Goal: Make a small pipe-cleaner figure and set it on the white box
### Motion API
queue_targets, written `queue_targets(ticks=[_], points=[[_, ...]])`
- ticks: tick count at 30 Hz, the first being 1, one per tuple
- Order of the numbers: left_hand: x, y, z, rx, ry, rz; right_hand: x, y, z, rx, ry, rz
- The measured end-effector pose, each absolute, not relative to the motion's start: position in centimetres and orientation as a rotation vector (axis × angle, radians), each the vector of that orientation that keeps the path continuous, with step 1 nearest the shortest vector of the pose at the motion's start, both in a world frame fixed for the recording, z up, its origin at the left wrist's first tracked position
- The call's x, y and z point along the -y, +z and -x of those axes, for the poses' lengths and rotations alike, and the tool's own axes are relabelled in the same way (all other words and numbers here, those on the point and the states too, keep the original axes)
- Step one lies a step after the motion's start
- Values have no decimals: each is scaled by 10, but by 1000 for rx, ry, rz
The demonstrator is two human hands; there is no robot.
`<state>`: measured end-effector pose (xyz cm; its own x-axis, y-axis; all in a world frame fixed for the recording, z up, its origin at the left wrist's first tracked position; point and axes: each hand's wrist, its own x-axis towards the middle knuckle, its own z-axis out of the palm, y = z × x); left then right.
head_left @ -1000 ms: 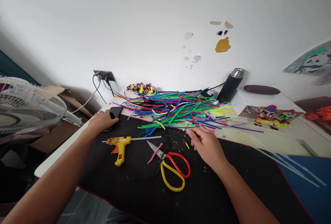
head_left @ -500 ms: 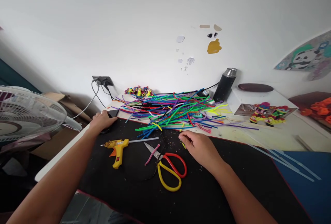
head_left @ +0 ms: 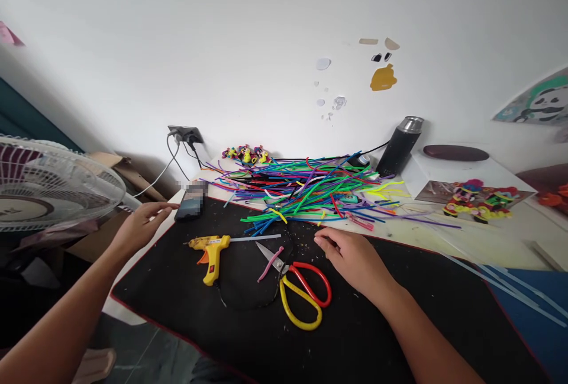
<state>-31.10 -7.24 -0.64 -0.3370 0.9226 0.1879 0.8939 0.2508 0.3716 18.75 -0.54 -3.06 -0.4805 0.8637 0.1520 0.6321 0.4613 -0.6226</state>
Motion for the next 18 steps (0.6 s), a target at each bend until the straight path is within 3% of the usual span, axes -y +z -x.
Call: queue_targets(ticks=[6, 18], points=[[81, -17, 310, -2333, 784, -1672, 4, -35, -188, 2238, 755, 1253], [11, -22, 335, -2486, 670, -1608, 3, -38, -189, 2242, 746, 1294]])
